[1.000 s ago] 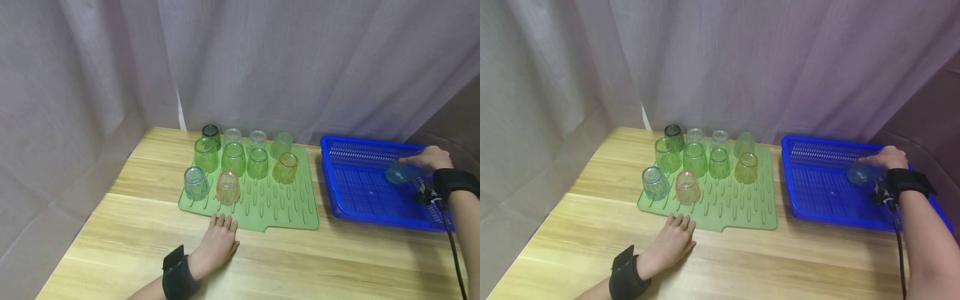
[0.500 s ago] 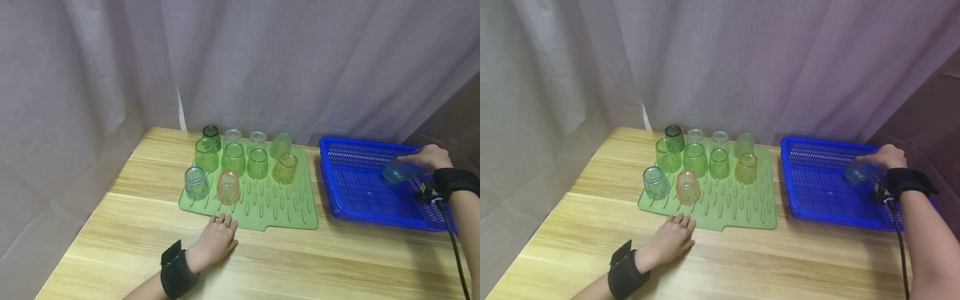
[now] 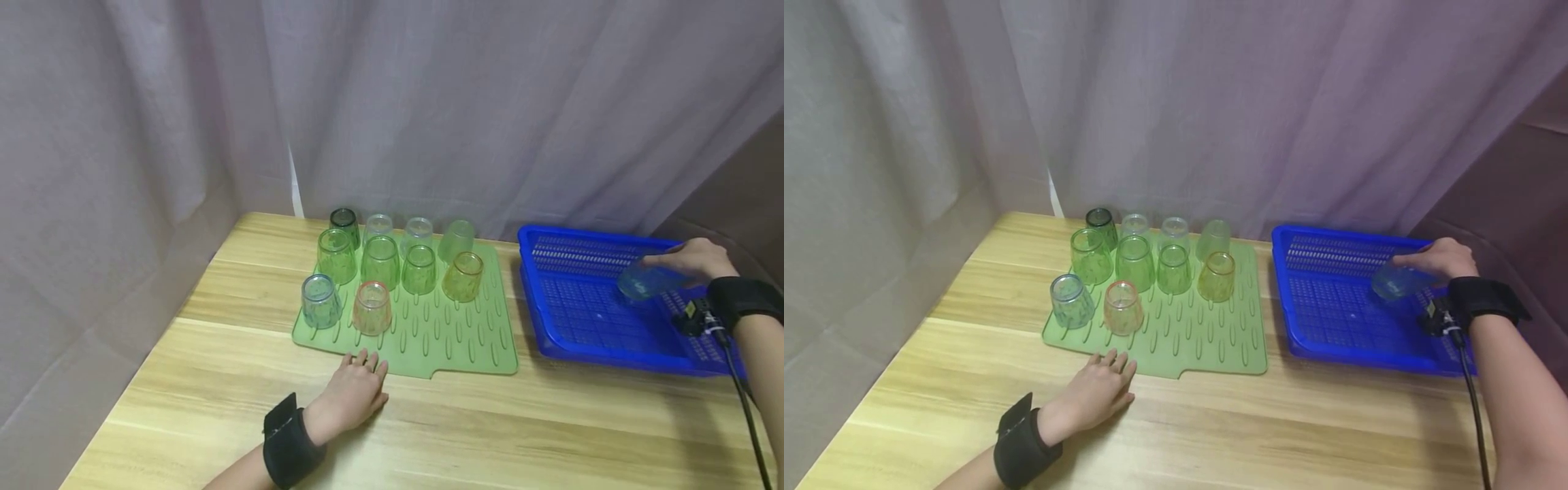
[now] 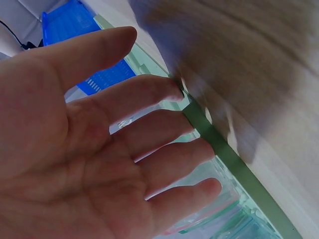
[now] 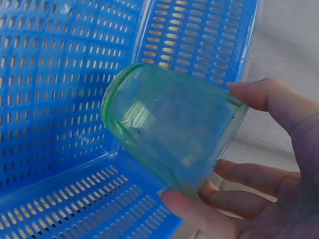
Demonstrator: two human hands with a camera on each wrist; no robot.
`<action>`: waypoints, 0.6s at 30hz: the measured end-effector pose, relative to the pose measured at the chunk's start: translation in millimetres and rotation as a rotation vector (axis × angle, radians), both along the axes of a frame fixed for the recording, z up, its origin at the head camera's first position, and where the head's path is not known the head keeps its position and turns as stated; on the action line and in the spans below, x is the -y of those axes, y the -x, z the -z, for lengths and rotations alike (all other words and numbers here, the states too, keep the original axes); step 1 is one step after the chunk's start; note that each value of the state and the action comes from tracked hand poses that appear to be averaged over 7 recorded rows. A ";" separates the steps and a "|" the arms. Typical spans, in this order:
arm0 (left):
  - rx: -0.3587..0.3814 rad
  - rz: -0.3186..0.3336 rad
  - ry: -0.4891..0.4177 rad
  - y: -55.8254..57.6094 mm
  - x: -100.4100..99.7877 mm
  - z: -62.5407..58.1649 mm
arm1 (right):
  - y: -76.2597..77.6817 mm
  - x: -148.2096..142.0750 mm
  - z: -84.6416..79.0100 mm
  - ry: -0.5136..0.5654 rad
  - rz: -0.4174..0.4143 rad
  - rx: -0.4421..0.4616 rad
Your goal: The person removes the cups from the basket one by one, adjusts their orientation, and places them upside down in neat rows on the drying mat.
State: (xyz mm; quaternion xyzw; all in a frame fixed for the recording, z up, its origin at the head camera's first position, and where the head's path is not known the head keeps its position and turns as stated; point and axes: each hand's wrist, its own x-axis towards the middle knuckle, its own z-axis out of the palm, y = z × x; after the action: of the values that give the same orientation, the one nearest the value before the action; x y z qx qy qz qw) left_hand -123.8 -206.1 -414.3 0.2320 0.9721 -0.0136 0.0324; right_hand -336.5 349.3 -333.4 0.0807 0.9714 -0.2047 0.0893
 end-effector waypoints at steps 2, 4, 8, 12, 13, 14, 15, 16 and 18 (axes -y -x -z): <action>-0.010 0.002 0.003 0.2 0.1 0.5 | 1.2 -3.6 -0.4 0.033 -0.031 0.009; -0.020 0.004 0.009 0.4 0.1 0.9 | 2.3 -6.2 -0.3 0.059 -0.044 0.017; -0.018 0.000 0.013 0.1 -0.4 0.7 | 0.8 -6.3 -1.6 0.091 -0.055 0.054; -0.012 -0.006 0.015 -0.6 -1.0 1.0 | -1.8 -5.3 -3.3 0.107 -0.080 0.095; -0.012 -0.006 0.015 -0.8 -1.2 1.1 | -2.5 -5.0 -3.6 0.112 -0.086 0.101; -0.014 -0.006 0.015 -0.8 -1.3 1.4 | -3.1 -4.8 -3.9 0.116 -0.092 0.105; -0.016 -0.005 0.013 -0.7 -1.3 1.7 | -3.5 -4.7 -4.2 0.120 -0.099 0.110; -0.020 -0.001 0.011 -0.5 -1.4 1.8 | -4.0 -4.4 -4.5 0.131 -0.102 0.113; -0.027 0.007 0.004 -0.4 -1.6 2.0 | -5.3 -3.6 -5.3 0.138 -0.106 0.110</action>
State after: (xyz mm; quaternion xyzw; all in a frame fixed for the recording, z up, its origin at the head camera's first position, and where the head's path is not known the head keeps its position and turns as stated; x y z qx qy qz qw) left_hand -123.4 -204.5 -416.3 0.2353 0.9715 -0.0185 0.0198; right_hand -331.2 353.0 -328.1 0.0340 0.9515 -0.2613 0.1587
